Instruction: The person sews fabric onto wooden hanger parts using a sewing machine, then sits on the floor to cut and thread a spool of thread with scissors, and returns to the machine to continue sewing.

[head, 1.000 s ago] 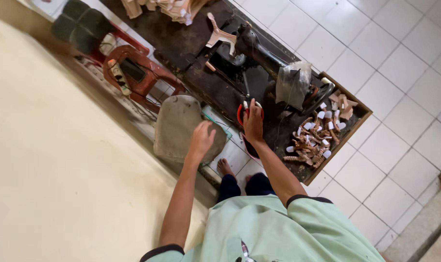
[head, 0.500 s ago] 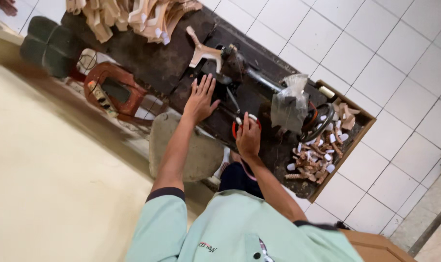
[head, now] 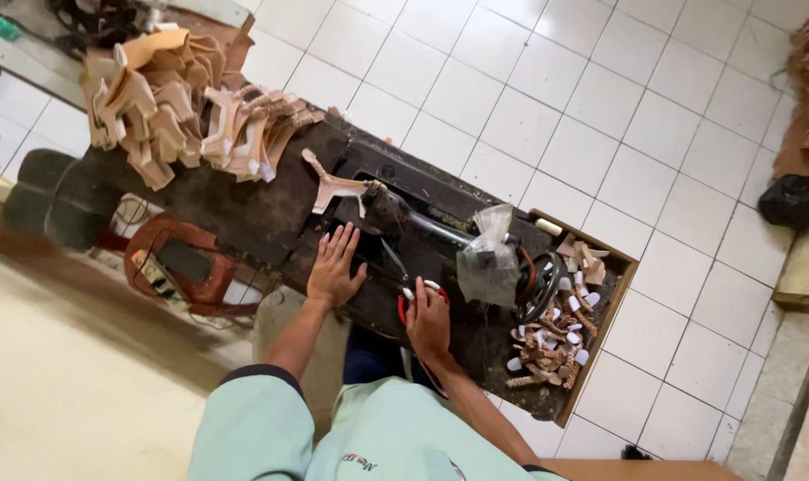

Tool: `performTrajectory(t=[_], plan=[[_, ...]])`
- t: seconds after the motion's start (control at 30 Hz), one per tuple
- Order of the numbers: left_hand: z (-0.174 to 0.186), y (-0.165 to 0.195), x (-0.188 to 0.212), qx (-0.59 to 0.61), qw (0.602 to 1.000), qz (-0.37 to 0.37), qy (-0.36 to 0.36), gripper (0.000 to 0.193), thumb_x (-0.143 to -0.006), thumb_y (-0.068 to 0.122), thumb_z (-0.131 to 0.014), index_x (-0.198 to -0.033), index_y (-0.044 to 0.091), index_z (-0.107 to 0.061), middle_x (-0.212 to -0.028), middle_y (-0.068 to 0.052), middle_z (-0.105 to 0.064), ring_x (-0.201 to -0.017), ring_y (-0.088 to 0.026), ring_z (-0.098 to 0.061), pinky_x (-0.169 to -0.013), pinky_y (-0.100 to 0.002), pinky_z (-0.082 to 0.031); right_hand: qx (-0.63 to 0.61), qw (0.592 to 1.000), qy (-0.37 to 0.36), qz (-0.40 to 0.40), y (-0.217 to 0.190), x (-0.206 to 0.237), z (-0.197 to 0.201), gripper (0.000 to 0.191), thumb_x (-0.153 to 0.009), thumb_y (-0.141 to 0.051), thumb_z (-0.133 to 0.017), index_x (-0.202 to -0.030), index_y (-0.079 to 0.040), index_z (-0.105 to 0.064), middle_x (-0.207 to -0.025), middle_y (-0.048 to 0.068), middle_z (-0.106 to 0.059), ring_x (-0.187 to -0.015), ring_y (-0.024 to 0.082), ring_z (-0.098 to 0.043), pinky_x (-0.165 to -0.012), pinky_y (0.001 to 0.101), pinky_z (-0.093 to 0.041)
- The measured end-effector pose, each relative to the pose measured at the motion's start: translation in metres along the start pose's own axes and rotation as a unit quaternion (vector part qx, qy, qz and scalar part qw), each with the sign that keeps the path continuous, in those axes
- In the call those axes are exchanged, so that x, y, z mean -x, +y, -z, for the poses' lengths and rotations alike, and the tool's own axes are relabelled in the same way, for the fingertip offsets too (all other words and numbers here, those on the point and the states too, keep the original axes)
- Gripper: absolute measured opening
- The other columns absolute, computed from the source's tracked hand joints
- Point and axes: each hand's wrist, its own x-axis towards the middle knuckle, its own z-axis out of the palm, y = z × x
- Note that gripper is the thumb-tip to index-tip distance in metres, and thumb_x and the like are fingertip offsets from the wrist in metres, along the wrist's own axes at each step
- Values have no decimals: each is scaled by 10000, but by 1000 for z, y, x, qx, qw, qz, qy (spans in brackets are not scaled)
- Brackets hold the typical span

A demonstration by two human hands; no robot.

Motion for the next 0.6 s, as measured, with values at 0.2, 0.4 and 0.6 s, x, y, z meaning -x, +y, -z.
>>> performTrajectory(t=[0.2, 0.4, 0.6], plan=[[-19, -12, 5, 15, 1000, 5, -4, 810, -876, 321, -646, -1574, 63, -327, -1645, -141, -323, -1517, -323, -299, -1236, -508, -223, 11, 1000, 26, -4, 6, 4, -25, 566, -920, -123, -663, -1450, -24, -492, -1205, 178, -609, -1087, 372, -584, -948, 465, -470], [-24, -21, 3, 16, 1000, -6, 3, 815, -862, 326, -644, -1554, 33, -328, -1630, -164, -324, -1508, -325, -291, -1225, -505, -211, -5, 999, 31, -24, 16, 6, -40, 575, -905, -124, -664, -1449, -50, -494, -1205, 158, -612, -1098, 357, -586, -967, 456, -468], [-27, -27, 6, 36, 999, -20, 5, 793, -872, 311, -643, -1527, -11, -331, -1609, -210, -320, -1495, -363, -275, -1206, -532, -194, 9, 990, 95, -102, -5, 1, -74, 609, -838, -130, -692, -1417, -69, -514, -1181, 148, -616, -1140, 350, -585, -1001, 452, -453]])
